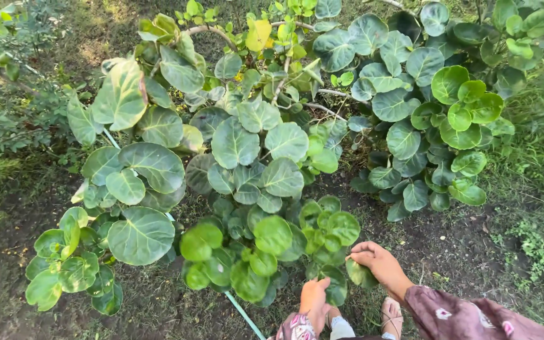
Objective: Picking green leaves from a bush by hand.
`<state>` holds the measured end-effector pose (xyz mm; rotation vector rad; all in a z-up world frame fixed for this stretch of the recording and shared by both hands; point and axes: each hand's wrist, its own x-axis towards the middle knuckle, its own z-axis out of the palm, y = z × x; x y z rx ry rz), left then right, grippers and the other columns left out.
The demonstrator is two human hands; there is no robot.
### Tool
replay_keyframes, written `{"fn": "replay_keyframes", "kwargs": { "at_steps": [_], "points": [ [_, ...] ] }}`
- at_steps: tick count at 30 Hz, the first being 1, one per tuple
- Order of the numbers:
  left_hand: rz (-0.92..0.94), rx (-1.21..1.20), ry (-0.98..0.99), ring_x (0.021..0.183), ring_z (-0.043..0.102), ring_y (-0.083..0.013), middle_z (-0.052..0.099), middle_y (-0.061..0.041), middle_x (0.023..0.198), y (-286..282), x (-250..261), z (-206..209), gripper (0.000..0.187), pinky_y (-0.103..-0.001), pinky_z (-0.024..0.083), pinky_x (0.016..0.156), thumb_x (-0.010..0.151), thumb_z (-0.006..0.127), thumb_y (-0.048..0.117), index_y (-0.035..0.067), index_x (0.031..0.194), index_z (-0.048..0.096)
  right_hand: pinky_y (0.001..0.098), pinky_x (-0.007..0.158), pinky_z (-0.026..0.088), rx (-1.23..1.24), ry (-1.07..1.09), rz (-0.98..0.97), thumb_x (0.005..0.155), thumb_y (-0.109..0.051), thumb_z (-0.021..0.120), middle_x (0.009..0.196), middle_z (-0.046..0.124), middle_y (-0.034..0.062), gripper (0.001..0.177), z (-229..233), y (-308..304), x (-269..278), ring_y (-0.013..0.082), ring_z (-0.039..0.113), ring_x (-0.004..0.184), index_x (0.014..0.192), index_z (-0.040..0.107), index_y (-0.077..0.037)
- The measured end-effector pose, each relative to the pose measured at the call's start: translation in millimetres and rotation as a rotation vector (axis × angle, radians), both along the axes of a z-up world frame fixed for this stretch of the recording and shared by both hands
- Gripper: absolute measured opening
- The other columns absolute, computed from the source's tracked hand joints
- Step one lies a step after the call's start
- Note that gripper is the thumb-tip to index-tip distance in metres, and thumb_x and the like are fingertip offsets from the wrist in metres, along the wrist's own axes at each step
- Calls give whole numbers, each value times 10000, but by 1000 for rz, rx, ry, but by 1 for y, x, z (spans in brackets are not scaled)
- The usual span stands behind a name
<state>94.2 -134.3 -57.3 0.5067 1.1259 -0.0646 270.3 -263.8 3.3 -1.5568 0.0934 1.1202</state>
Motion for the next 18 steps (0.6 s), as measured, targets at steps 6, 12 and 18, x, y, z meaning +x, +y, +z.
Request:
{"fn": "replay_keyframes", "kwargs": {
  "at_steps": [6, 12, 18],
  "points": [
    [-57, -90, -87, 1001, 733, -201, 745, -80, 1144, 16, 34, 104, 396, -443, 589, 863, 973, 533, 329, 79, 1260, 644, 240, 733, 523, 24, -58, 30, 884, -72, 742, 866, 744, 28, 168, 25, 34, -11, 92, 670, 788, 1036, 688, -27],
    [-190, 22, -210, 1017, 712, -143, 731, -27, 1140, 25, 23, 89, 333, -388, 582, 911, 968, 711, 279, 82, 1232, 661, 263, 697, 529, 57, 45, -76, 868, -47, 737, 830, 716, 43, 145, 26, 64, -28, 105, 661, 752, 989, 663, -17],
    [-109, 121, -168, 843, 761, -163, 759, -64, 1039, 31, 30, 60, 327, -397, 641, 804, 870, 734, 170, 33, 1162, 676, 358, 915, 522, -149, -896, 227, 920, -241, 720, 1017, 802, 84, 200, 50, 82, -12, 226, 724, 989, 1041, 791, -98]
  ]
}}
